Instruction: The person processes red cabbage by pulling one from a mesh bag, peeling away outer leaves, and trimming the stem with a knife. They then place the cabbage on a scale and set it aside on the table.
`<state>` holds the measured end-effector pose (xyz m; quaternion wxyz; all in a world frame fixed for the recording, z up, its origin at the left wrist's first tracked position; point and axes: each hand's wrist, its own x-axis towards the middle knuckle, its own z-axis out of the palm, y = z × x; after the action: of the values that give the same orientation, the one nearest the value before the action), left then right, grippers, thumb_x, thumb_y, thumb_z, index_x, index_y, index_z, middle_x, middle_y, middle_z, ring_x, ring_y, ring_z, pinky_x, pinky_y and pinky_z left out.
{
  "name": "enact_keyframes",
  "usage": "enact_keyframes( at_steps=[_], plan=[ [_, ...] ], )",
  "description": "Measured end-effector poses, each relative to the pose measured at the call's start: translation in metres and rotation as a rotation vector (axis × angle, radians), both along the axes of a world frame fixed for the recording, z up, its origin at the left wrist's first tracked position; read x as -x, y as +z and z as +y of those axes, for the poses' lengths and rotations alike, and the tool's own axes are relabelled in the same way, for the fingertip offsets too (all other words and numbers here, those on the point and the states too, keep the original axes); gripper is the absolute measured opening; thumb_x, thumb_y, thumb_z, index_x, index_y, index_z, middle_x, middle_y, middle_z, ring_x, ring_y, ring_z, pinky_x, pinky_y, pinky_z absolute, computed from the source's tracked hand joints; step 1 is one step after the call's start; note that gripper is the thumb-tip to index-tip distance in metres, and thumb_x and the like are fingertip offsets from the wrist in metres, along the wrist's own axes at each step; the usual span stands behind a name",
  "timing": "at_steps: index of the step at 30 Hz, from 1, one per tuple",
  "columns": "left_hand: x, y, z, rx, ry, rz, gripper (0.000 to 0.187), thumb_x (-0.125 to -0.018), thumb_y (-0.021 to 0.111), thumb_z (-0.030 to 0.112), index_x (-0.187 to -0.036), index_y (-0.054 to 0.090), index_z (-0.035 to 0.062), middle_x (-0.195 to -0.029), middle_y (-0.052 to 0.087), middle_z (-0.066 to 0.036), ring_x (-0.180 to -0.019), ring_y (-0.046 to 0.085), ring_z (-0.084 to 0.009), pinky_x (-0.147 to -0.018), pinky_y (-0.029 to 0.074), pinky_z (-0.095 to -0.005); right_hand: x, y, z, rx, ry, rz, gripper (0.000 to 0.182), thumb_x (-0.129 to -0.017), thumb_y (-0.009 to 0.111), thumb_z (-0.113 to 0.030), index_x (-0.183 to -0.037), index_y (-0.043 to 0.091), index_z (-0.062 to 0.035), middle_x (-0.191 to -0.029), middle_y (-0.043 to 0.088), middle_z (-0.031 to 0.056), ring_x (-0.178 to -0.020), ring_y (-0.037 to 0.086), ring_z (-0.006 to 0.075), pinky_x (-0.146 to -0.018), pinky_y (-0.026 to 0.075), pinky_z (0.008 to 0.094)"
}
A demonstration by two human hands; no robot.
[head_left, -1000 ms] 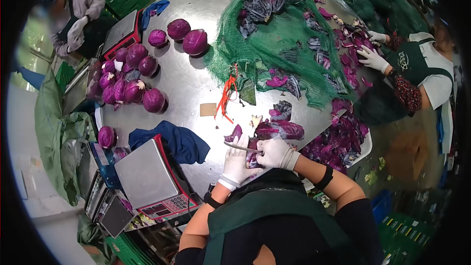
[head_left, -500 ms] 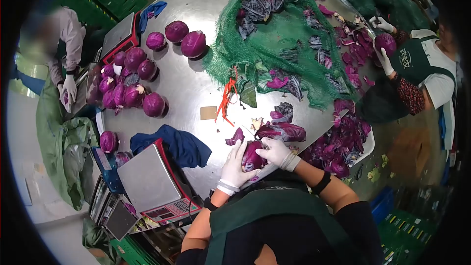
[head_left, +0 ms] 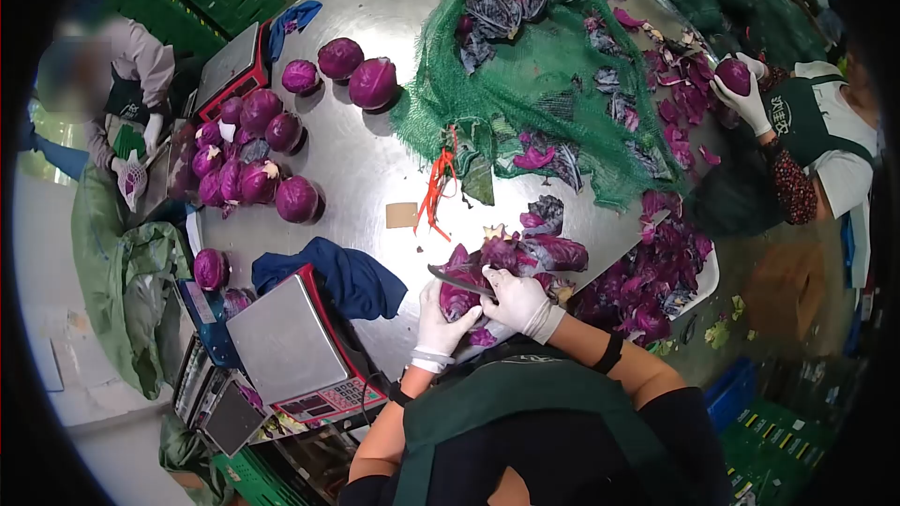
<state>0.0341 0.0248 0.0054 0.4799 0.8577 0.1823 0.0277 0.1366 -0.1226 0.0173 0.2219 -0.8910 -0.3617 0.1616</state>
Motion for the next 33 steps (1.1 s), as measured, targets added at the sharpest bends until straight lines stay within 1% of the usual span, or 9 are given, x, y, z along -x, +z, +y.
enact_keyframes(
  at_steps=[6,12,15,19,21,22,26,30,33],
  plan=[
    [-0.003,-0.013,0.002,0.051,0.085,-0.036,0.081,-0.065,0.078,0.03,-0.13,0.038,0.0011,-0.117,0.045,-0.019,-0.113,0.042,-0.033,-0.098,0.035,-0.0394,-0.02,-0.014,0.004,-0.056,-0.023,0.058,0.022,-0.08,0.054,-0.026,-0.082,0.052,-0.0041,-0.071,0.061,0.0158,-0.062,0.063,0.0315,-0.055,0.051,0.0421],
    [0.008,-0.034,0.032,0.937,0.127,-0.012,0.068,-0.076,0.07,0.026,-0.132,0.038,0.003,-0.126,0.048,-0.014,-0.115,0.048,-0.0253,-0.098,0.039,-0.0363,-0.098,-0.081,-0.032,-0.275,-0.338,0.34,0.021,-0.079,0.048,-0.021,-0.081,0.062,-0.0052,-0.079,0.062,0.021,-0.072,0.061,0.0363,-0.068,0.049,0.0449],
    [0.018,-0.045,0.021,1.507,0.29,0.132,0.085,-0.076,0.064,0.052,-0.137,0.028,0.0074,-0.135,0.04,-0.014,-0.122,0.043,-0.0324,-0.093,0.046,-0.0487,-0.105,-0.019,-0.052,0.016,-0.424,-0.11,0.041,-0.084,0.054,-0.029,-0.119,0.053,-0.0089,-0.096,0.062,0.0189,-0.079,0.063,0.0339,-0.069,0.05,0.0447],
    [0.014,-0.051,0.005,1.772,0.286,0.413,0.094,-0.075,0.058,0.062,-0.139,0.017,0.0067,-0.131,0.039,-0.025,-0.108,0.054,-0.0359,-0.074,0.056,-0.0439,-0.051,-0.031,-0.046,-0.39,0.024,0.115,0.054,-0.087,0.052,-0.025,-0.136,0.035,-0.0093,-0.115,0.055,0.0228,-0.104,0.057,0.0318,-0.085,0.047,0.0365],
    [-0.001,-0.039,-0.014,0.891,0.44,0.401,0.08,-0.084,0.052,0.057,-0.136,0.024,0.0031,-0.124,0.045,-0.027,-0.102,0.057,-0.0333,-0.083,0.051,-0.0399,-0.024,-0.029,-0.029,-0.476,-0.041,0.255,0.05,-0.088,0.05,-0.022,-0.135,0.038,-0.0098,-0.118,0.054,0.0222,-0.109,0.054,0.032,-0.091,0.044,0.0346],
    [-0.005,-0.039,-0.005,0.379,0.234,0.058,0.077,-0.086,0.053,0.05,-0.135,0.025,-0.0016,-0.126,0.043,-0.026,-0.113,0.049,-0.0328,-0.096,0.04,-0.0395,-0.026,-0.019,-0.026,-0.429,-0.068,0.268,0.049,-0.089,0.05,-0.022,-0.135,0.038,-0.0106,-0.117,0.054,0.0223,-0.106,0.056,0.0327,-0.087,0.045,0.037],
    [-0.032,-0.032,0.0,0.197,0.048,-0.138,0.069,-0.088,0.054,0.04,-0.133,0.028,-0.0062,-0.128,0.039,-0.026,-0.121,0.038,-0.0362,-0.104,0.027,-0.0389,-0.036,0.005,-0.02,-0.286,-0.144,0.529,0.048,-0.09,0.049,-0.027,-0.134,0.04,-0.0101,-0.116,0.054,0.0239,-0.094,0.06,0.0346,-0.081,0.048,0.0391],
    [-0.045,-0.02,-0.01,-0.033,-0.02,-0.138,0.066,-0.088,0.053,0.039,-0.131,0.03,-0.0055,-0.128,0.038,-0.027,-0.121,0.037,-0.0385,-0.103,0.029,-0.0404,-0.025,0.021,-0.015,-0.028,-0.079,0.135,0.065,-0.089,0.048,-0.027,-0.144,0.015,-0.0166,-0.124,0.046,0.0277,-0.078,0.061,0.0419,-0.063,0.051,0.0447],
    [-0.049,-0.018,-0.013,-0.118,-0.015,-0.117,0.065,-0.087,0.054,0.039,-0.129,0.033,-0.0056,-0.126,0.039,-0.027,-0.118,0.039,-0.0386,-0.101,0.031,-0.0411,-0.032,0.025,-0.015,-0.019,-0.008,0.099,0.064,-0.087,0.049,-0.029,-0.142,0.02,-0.0155,-0.117,0.051,0.027,-0.073,0.063,0.0385,-0.061,0.053,0.0435]
  ],
)
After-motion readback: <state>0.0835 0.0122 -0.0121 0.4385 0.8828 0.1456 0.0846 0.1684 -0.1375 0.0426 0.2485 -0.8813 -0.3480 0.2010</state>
